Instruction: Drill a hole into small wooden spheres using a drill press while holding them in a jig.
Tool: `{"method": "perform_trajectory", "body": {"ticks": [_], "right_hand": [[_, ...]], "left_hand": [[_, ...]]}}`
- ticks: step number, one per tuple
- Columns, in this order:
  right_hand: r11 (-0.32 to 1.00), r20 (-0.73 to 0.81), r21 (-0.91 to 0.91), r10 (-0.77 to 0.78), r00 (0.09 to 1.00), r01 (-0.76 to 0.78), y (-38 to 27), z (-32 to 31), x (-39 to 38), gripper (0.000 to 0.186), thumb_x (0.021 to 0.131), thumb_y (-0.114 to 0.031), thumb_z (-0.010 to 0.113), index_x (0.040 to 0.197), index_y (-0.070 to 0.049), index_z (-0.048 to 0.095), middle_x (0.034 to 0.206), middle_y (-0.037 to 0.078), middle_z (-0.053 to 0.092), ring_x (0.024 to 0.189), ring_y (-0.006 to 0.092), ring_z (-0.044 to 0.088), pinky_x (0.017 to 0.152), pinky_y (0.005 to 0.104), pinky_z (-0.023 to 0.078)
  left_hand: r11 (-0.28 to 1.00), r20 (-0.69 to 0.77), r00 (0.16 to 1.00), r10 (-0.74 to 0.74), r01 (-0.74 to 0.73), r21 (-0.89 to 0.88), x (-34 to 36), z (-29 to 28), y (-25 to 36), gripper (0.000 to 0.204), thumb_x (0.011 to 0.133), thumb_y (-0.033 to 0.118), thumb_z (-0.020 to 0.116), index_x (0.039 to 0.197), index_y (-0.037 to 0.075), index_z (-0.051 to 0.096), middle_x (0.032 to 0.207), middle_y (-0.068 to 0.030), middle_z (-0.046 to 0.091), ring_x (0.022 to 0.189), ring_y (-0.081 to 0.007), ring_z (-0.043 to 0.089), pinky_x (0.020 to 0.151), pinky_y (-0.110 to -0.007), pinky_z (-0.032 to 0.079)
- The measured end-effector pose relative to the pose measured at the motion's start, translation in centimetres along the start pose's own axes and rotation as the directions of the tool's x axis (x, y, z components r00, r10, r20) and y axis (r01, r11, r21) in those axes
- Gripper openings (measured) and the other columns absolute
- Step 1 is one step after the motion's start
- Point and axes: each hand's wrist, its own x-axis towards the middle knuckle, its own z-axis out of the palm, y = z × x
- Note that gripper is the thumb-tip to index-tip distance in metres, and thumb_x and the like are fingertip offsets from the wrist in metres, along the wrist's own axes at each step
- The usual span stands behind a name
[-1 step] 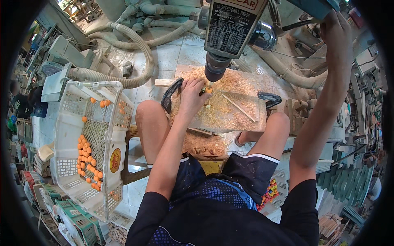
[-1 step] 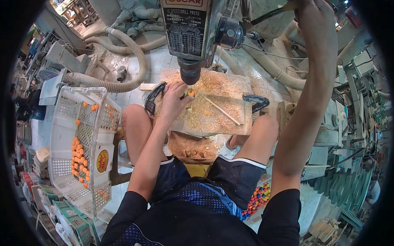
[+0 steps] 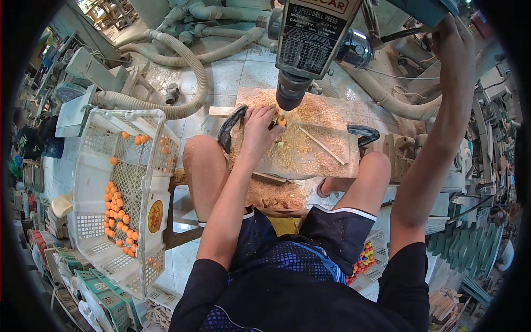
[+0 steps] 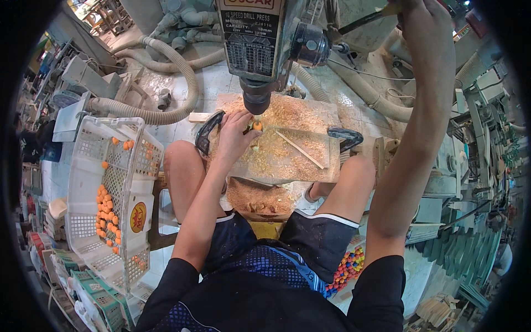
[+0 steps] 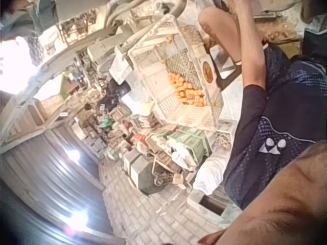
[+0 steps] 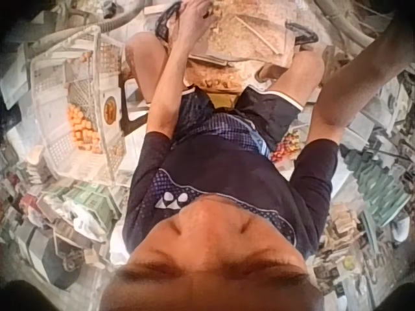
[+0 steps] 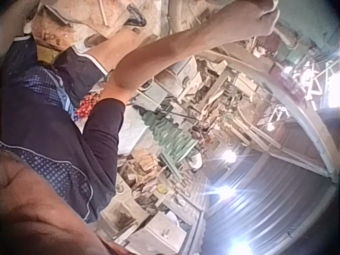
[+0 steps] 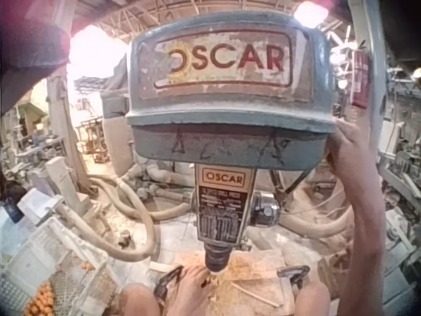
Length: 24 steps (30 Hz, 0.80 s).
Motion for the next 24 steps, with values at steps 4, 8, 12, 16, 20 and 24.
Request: {"method": "perform_trajectory", "body": {"ticks": [4, 8, 12, 16, 20, 24], "right_hand": [[0.998, -0.012, 0.052, 0.046, 0.999, -0.045, -2.4, 0.4, -0.8, 0.015, 0.1, -0.012, 0.056, 0.106, -0.005, 0.067, 0.085, 0.005, 0.063, 0.073, 0.0128, 0.059, 0.064, 0.0321, 0.042], [0.996, -0.019, 0.067, 0.058, 0.998, -0.056, -3.3, 0.5, -1.2, 0.016, 0.1, -0.014, 0.056, 0.105, -0.005, 0.068, 0.085, 0.004, 0.063, 0.073, 0.0118, 0.057, 0.064, 0.0311, 0.041], [0.995, -0.023, 0.071, 0.07, 0.997, -0.068, -3.3, 0.5, -1.4, 0.017, 0.1, -0.015, 0.056, 0.105, -0.005, 0.068, 0.084, 0.004, 0.062, 0.072, 0.0109, 0.056, 0.064, 0.03, 0.041], [0.994, -0.031, 0.078, 0.081, 0.996, -0.079, -3.6, 0.4, -1.6, 0.018, 0.101, -0.017, 0.056, 0.104, -0.005, 0.069, 0.084, 0.003, 0.062, 0.072, 0.0099, 0.054, 0.064, 0.029, 0.04], [0.992, -0.037, 0.087, 0.091, 0.995, -0.087, -4.0, 0.4, -1.9, 0.019, 0.101, -0.018, 0.056, 0.104, -0.005, 0.07, 0.084, 0.002, 0.061, 0.072, 0.0089, 0.053, 0.064, 0.0279, 0.039], [0.992, -0.043, 0.084, 0.099, 0.994, -0.095, -4.3, 0.4, -2.4, 0.021, 0.101, -0.02, 0.056, 0.103, -0.004, 0.07, 0.084, 0.001, 0.061, 0.072, 0.0079, 0.051, 0.063, 0.0269, 0.038]], "left_hand": [[1.0, 0.018, 1.0, -0.003, 0.003, -0.015, -0.1, -0.1, 0.1, 0.05, 0.072, 0.016, 0.087, 0.116, -0.001, 0.07, 0.124, -0.0139, 0.069, 0.124, -0.0297, 0.06, 0.111, -0.044, 0.039], [1.0, 0.013, 1.0, -0.013, 0.013, 0.008, 0.0, -0.1, 0.1, 0.049, 0.072, 0.015, 0.087, 0.116, -0.001, 0.07, 0.122, -0.0133, 0.069, 0.123, -0.0295, 0.06, 0.111, -0.043, 0.039], [1.0, 0.022, 1.0, 0.017, -0.016, -0.01, -0.1, 0.0, 0.0, 0.048, 0.072, 0.015, 0.087, 0.114, 0.0, 0.07, 0.122, -0.0128, 0.069, 0.123, -0.0292, 0.06, 0.111, -0.043, 0.039], [1.0, -0.018, 1.0, 0.006, -0.006, 0.008, 0.0, 0.2, 0.0, 0.047, 0.072, 0.015, 0.087, 0.114, 0.0, 0.07, 0.121, -0.0129, 0.069, 0.123, -0.0296, 0.06, 0.11, -0.043, 0.039], [1.0, -0.001, 1.0, 0.015, -0.015, -0.013, -0.1, 0.0, 0.0, 0.047, 0.073, 0.015, 0.087, 0.114, 0.0, 0.07, 0.121, -0.0134, 0.069, 0.123, -0.0298, 0.06, 0.11, -0.043, 0.039], [1.0, -0.008, 1.0, 0.001, -0.001, -0.004, 0.0, 0.0, 0.1, 0.047, 0.073, 0.016, 0.087, 0.114, 0.001, 0.071, 0.121, -0.0135, 0.069, 0.123, -0.0302, 0.06, 0.11, -0.044, 0.038]]}}
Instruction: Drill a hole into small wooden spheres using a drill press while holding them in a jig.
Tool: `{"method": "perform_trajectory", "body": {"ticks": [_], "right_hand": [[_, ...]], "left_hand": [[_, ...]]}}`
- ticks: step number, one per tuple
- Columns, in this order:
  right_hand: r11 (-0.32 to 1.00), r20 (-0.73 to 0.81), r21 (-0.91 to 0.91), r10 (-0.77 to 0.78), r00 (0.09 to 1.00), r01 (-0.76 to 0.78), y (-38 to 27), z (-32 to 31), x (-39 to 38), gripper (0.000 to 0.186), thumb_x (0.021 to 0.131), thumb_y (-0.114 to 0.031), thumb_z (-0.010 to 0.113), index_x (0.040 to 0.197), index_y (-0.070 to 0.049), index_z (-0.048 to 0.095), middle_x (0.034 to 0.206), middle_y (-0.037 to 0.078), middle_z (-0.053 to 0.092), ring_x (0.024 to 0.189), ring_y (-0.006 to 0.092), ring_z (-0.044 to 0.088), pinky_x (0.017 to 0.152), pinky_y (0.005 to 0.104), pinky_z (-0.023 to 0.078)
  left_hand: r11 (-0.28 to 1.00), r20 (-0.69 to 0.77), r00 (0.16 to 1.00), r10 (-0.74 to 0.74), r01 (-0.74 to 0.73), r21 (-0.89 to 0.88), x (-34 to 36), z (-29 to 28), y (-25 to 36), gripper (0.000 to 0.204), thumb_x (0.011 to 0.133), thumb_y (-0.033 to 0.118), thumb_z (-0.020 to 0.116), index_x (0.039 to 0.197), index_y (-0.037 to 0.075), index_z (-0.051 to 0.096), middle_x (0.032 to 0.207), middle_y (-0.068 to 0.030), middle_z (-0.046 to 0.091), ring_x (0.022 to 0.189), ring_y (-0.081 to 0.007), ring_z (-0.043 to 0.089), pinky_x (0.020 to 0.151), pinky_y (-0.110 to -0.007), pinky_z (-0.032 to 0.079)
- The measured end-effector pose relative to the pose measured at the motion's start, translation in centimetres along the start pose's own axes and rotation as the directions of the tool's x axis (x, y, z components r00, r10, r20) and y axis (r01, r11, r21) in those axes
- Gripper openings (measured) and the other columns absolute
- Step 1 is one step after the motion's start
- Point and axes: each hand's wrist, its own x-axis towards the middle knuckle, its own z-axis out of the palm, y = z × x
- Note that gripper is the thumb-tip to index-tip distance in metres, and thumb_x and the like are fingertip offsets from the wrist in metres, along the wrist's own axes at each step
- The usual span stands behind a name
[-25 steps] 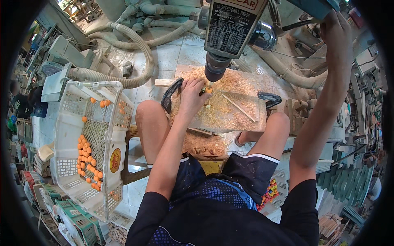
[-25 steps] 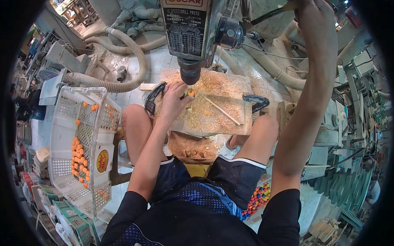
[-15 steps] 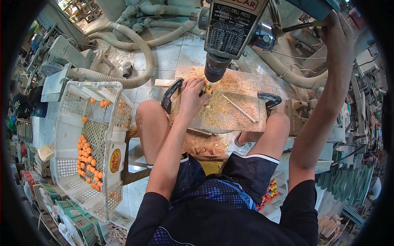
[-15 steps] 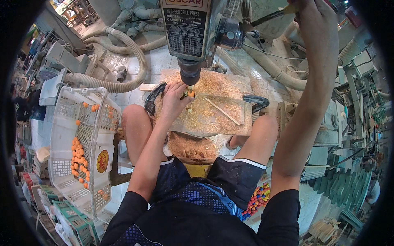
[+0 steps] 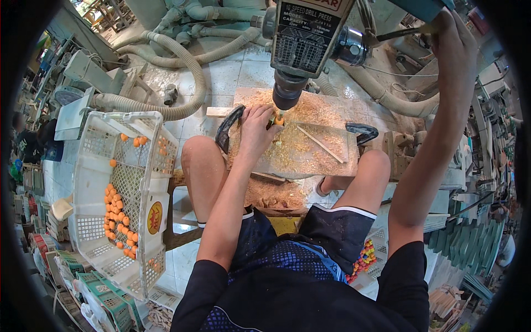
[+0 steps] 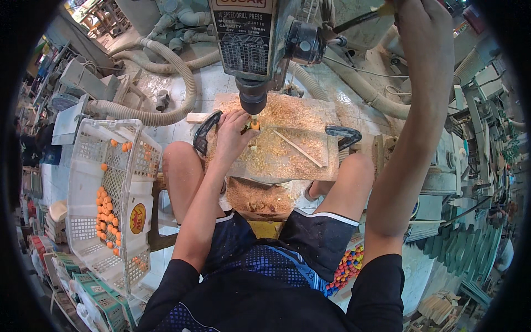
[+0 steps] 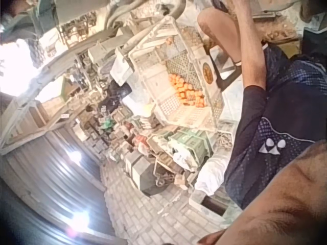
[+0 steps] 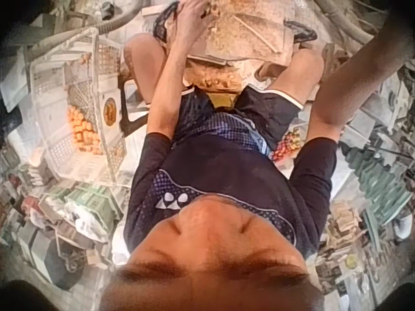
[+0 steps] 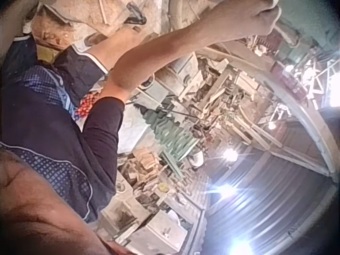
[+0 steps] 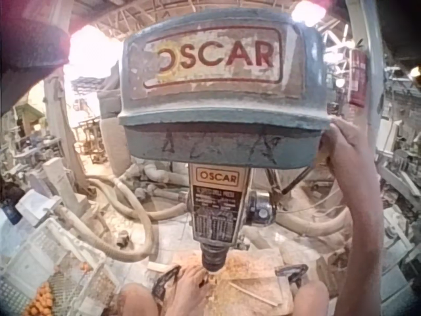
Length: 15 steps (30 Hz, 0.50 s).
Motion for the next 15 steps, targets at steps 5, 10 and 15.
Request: {"method": "perform_trajectory", "body": {"ticks": [5, 10, 15], "right_hand": [[1.0, -0.019, 0.015, 0.007, 1.0, -0.006, -0.3, -0.2, -0.6, 0.023, 0.101, -0.021, 0.056, 0.102, -0.004, 0.071, 0.083, -0.001, 0.06, 0.071, 0.0067, 0.049, 0.063, 0.0256, 0.037], [1.0, -0.037, 0.021, 0.012, 0.999, -0.012, -0.7, -0.1, -1.1, 0.025, 0.101, -0.023, 0.056, 0.102, -0.004, 0.072, 0.083, -0.002, 0.06, 0.071, 0.0055, 0.047, 0.063, 0.0243, 0.036], [1.0, -0.052, 0.016, 0.017, 0.998, -0.016, -1.0, -0.2, -1.6, 0.026, 0.101, -0.025, 0.056, 0.101, -0.004, 0.073, 0.083, -0.003, 0.059, 0.07, 0.0043, 0.046, 0.063, 0.023, 0.035]], "left_hand": [[1.0, 0.012, 1.0, -0.017, 0.017, 0.009, 0.0, 0.0, 0.1, 0.048, 0.073, 0.018, 0.087, 0.114, -0.001, 0.07, 0.123, -0.0141, 0.069, 0.124, -0.0309, 0.06, 0.111, -0.044, 0.038], [1.0, 0.011, 1.0, -0.004, 0.004, -0.002, 0.0, -0.1, 0.2, 0.049, 0.073, 0.016, 0.087, 0.115, -0.002, 0.07, 0.124, -0.0144, 0.069, 0.124, -0.0305, 0.06, 0.111, -0.044, 0.038], [1.0, 0.011, 1.0, 0.001, -0.001, 0.006, -0.1, 0.0, 0.2, 0.05, 0.073, 0.015, 0.087, 0.117, -0.002, 0.07, 0.124, -0.0143, 0.069, 0.125, -0.03, 0.06, 0.111, -0.043, 0.038]]}}
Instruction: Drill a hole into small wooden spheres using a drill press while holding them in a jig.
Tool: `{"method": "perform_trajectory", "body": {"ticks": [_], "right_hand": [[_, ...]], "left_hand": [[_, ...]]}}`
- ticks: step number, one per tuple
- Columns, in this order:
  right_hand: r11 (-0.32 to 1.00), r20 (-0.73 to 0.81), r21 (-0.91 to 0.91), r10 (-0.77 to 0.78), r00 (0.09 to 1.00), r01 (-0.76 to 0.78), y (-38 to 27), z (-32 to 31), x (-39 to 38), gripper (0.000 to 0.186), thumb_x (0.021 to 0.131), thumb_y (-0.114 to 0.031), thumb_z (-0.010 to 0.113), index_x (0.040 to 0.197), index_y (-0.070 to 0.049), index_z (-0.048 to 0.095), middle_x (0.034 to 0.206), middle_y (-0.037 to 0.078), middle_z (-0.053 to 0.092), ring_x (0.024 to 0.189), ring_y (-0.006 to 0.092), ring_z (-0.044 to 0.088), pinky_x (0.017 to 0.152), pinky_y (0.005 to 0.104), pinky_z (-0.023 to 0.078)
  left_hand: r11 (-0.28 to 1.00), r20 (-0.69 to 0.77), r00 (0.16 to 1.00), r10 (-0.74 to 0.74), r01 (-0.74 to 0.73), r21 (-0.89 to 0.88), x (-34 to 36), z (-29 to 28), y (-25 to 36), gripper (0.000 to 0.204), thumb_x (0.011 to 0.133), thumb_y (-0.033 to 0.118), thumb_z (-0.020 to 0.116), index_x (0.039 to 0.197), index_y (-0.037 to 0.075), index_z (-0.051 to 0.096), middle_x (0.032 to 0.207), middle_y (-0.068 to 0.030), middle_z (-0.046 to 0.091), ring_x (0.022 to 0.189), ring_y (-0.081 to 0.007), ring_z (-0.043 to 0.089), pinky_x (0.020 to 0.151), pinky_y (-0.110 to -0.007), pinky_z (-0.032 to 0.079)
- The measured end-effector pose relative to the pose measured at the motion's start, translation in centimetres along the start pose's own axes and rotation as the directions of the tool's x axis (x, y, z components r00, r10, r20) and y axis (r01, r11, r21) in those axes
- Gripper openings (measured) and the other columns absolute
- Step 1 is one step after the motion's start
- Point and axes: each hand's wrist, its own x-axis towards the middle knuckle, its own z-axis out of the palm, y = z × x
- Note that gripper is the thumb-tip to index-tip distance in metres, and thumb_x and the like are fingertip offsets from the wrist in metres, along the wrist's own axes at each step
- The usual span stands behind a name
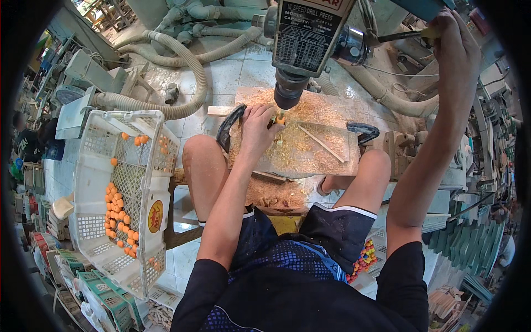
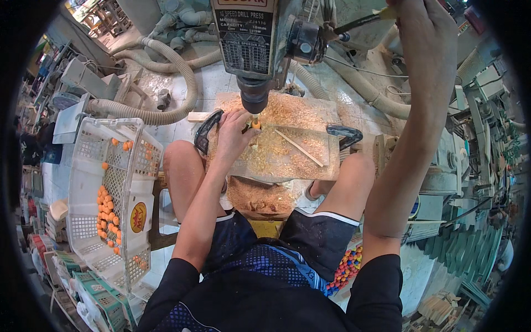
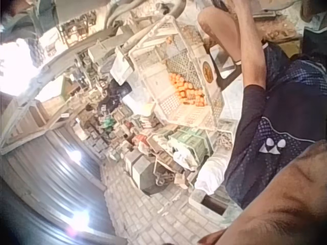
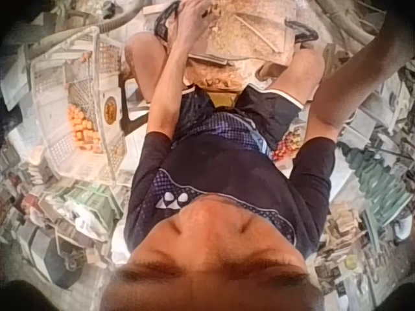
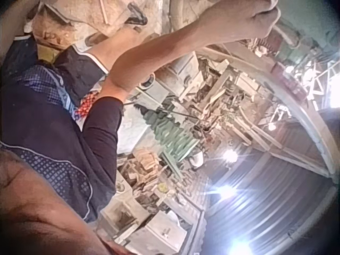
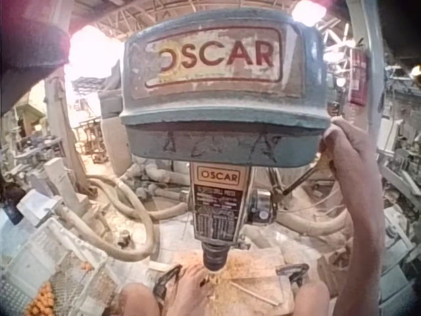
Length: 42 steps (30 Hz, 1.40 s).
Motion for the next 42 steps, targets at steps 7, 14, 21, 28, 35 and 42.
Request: {"method": "perform_trajectory", "body": {"ticks": [7, 14, 21, 28, 35, 42], "right_hand": [[1.0, -0.033, 0.021, -0.017, 0.999, 0.017, -0.2, -0.1, -0.6, 0.029, 0.102, -0.026, 0.056, 0.105, -0.004, 0.074, 0.087, -0.004, 0.063, 0.07, 0.0031, 0.044, 0.062, 0.0215, 0.034], [1.0, -0.032, 0.024, 0.001, 0.999, 0.0, -0.7, -0.1, -1.7, 0.03, 0.104, -0.026, 0.056, 0.113, -0.005, 0.074, 0.091, -0.003, 0.066, 0.071, 0.0028, 0.043, 0.062, 0.0217, 0.034], [0.999, -0.002, -0.02, -0.044, 0.999, 0.044, -1.6, -0.6, -3.7, 0.026, 0.104, -0.025, 0.061, 0.101, -0.002, 0.072, 0.08, -0.006, 0.058, 0.068, 0.0003, 0.039, 0.059, 0.0203, 0.027], [0.963, 0.021, -0.142, -0.23, 0.973, 0.231, -2.3, -0.8, -6.1, 0.029, 0.103, -0.022, 0.067, 0.08, -0.004, 0.062, 0.063, -0.006, 0.039, 0.061, 0.0012, 0.034, 0.054, 0.0223, 0.026], [0.947, 0.15, -0.24, -0.182, 0.972, 0.215, -4.2, -1.8, -7.3, 0.032, 0.103, -0.024, 0.066, 0.079, -0.001, 0.063, 0.059, -0.004, 0.045, 0.057, 0.0012, 0.038, 0.051, 0.0237, 0.028], [0.926, 0.244, -0.316, -0.131, 0.961, 0.207, -5.2, -2.4, -8.6, 0.031, 0.102, -0.022, 0.065, 0.083, 0.002, 0.067, 0.056, 0.004, 0.051, 0.051, 0.0077, 0.044, 0.048, 0.0288, 0.033]], "left_hand": [[1.0, -0.008, 1.0, 0.005, -0.005, 0.003, 0.1, 0.0, 0.0, 0.047, 0.073, 0.015, 0.087, 0.114, 0.0, 0.071, 0.123, -0.0142, 0.069, 0.124, -0.0307, 0.06, 0.11, -0.044, 0.039], [1.0, 0.024, 1.0, -0.002, 0.002, -0.016, 0.1, -0.1, -0.1, 0.049, 0.073, 0.017, 0.087, 0.115, -0.002, 0.07, 0.122, -0.0146, 0.069, 0.124, -0.0311, 0.06, 0.11, -0.044, 0.04], [1.0, 0.013, 1.0, 0.001, -0.001, 0.012, 0.1, 0.2, -0.4, 0.052, 0.073, 0.016, 0.087, 0.119, -0.002, 0.07, 0.123, -0.0152, 0.069, 0.125, -0.0312, 0.059, 0.109, -0.044, 0.04], [1.0, 0.004, 1.0, -0.009, 0.009, 0.008, 0.0, 0.1, -0.1, 0.051, 0.073, 0.011, 0.086, 0.119, -0.002, 0.07, 0.126, -0.0145, 0.069, 0.126, -0.0316, 0.059, 0.11, -0.043, 0.039], [1.0, 0.022, 1.0, -0.016, 0.016, -0.002, 0.0, 0.0, -0.1, 0.048, 0.072, 0.011, 0.086, 0.117, 0.001, 0.071, 0.126, -0.0138, 0.068, 0.126, -0.0311, 0.058, 0.111, -0.043, 0.039], [1.0, 0.014, 1.0, -0.021, 0.021, 0.008, 0.2, -0.1, 0.0, 0.048, 0.072, 0.013, 0.086, 0.116, 0.001, 0.071, 0.124, -0.0133, 0.069, 0.127, -0.031, 0.057, 0.111, -0.043, 0.039]]}}
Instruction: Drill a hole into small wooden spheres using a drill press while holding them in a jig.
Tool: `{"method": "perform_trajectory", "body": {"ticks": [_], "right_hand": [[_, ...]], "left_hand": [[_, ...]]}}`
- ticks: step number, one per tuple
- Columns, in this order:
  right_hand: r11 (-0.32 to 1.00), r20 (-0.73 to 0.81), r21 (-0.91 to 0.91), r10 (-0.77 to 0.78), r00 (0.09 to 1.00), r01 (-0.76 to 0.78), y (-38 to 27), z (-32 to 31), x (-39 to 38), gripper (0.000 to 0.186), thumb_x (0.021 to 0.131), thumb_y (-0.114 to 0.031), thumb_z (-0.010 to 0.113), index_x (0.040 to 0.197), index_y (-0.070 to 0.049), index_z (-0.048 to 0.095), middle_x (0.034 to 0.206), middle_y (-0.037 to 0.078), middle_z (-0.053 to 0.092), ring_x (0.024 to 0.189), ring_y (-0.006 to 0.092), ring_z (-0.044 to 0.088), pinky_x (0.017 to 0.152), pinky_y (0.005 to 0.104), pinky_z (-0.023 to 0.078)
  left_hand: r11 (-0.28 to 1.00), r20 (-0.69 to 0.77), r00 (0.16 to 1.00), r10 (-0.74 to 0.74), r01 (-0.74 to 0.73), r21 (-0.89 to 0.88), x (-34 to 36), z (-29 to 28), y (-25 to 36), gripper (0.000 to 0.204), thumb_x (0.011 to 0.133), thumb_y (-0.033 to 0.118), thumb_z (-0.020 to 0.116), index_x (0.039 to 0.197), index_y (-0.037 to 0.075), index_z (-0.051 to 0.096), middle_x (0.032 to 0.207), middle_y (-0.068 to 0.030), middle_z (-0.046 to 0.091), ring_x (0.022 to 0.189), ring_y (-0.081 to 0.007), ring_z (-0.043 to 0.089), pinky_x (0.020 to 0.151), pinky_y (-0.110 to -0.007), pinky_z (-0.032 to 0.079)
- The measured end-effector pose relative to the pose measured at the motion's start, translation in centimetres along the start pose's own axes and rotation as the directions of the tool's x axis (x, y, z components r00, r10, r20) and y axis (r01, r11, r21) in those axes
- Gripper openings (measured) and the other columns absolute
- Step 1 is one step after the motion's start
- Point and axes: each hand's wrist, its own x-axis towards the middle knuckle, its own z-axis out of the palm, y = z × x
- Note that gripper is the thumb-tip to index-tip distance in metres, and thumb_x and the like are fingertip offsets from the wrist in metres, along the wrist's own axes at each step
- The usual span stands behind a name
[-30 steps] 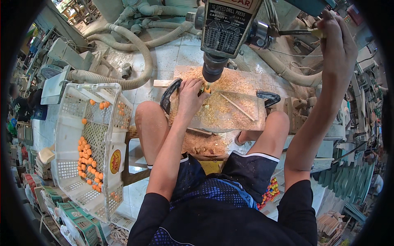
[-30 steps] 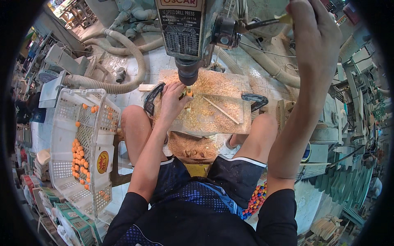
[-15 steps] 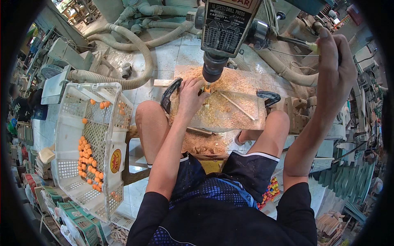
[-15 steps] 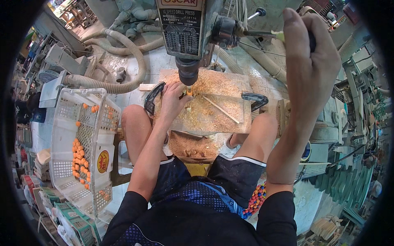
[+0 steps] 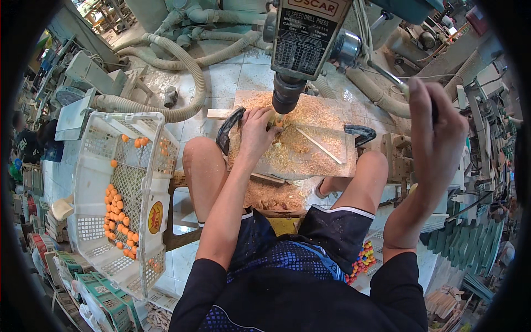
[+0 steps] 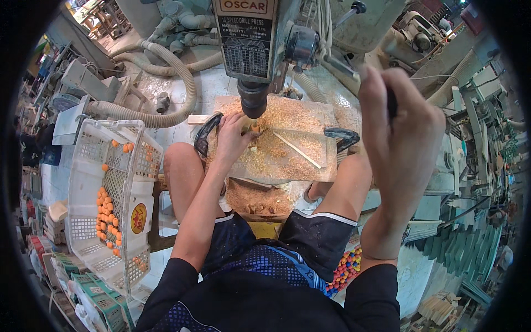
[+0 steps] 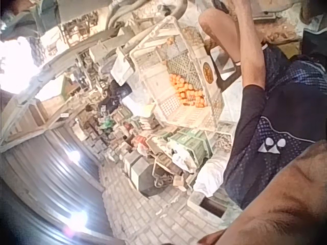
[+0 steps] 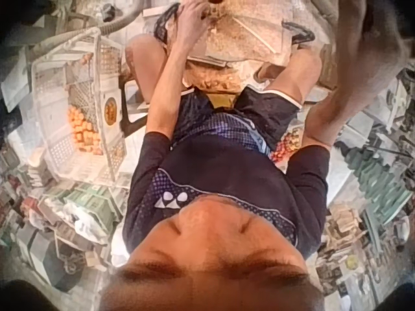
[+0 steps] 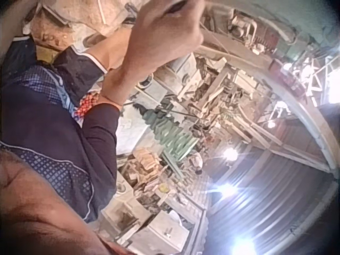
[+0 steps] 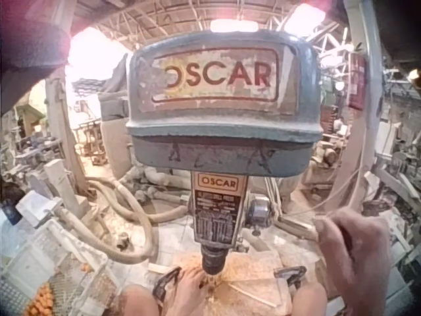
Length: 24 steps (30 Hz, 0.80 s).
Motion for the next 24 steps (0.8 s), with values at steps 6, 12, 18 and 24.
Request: {"method": "perform_trajectory", "body": {"ticks": [6, 12, 18, 24], "right_hand": [[0.998, 0.058, -0.035, 0.062, 0.996, -0.06, 0.0, 0.0, -1.4, 0.028, 0.102, -0.022, 0.065, 0.084, 0.0, 0.068, 0.056, 0.01, 0.055, 0.045, 0.0157, 0.051, 0.048, 0.0338, 0.038], [0.997, 0.136, -0.063, 0.058, 0.989, -0.05, 0.0, 0.5, -3.3, 0.023, 0.099, -0.021, 0.069, 0.086, -0.002, 0.068, 0.059, 0.014, 0.06, 0.048, 0.0283, 0.06, 0.049, 0.0377, 0.04], [0.988, 0.223, -0.102, 0.139, 0.965, -0.118, 0.2, 1.3, -4.9, 0.021, 0.099, -0.021, 0.069, 0.089, -0.003, 0.066, 0.058, 0.015, 0.06, 0.049, 0.0325, 0.061, 0.05, 0.0391, 0.042], [0.993, 0.135, -0.1, 0.08, 0.988, -0.066, 0.6, 2.5, -6.3, 0.021, 0.098, -0.021, 0.068, 0.089, -0.003, 0.065, 0.056, 0.014, 0.06, 0.053, 0.0355, 0.065, 0.051, 0.042, 0.046]], "left_hand": [[0.999, 0.008, 0.999, -0.042, 0.042, -0.011, -0.1, 0.1, 0.1, 0.047, 0.071, 0.012, 0.086, 0.115, 0.0, 0.071, 0.124, -0.0123, 0.069, 0.127, -0.0311, 0.057, 0.111, -0.043, 0.039], [1.0, 0.012, 1.0, -0.013, 0.013, -0.001, -0.2, 0.2, -0.1, 0.045, 0.072, 0.011, 0.086, 0.113, 0.001, 0.072, 0.124, -0.012, 0.069, 0.126, -0.0311, 0.057, 0.111, -0.043, 0.04], [1.0, 0.028, 0.999, -0.018, 0.018, 0.008, -0.2, 0.1, 0.0, 0.044, 0.073, 0.009, 0.084, 0.114, 0.001, 0.071, 0.124, -0.0126, 0.068, 0.127, -0.0315, 0.057, 0.111, -0.043, 0.039], [0.999, 0.016, 0.999, -0.028, 0.027, 0.028, -0.1, 0.0, 0.1, 0.049, 0.075, 0.011, 0.085, 0.12, -0.001, 0.07, 0.128, -0.0125, 0.069, 0.127, -0.0291, 0.058, 0.113, -0.044, 0.037]]}}
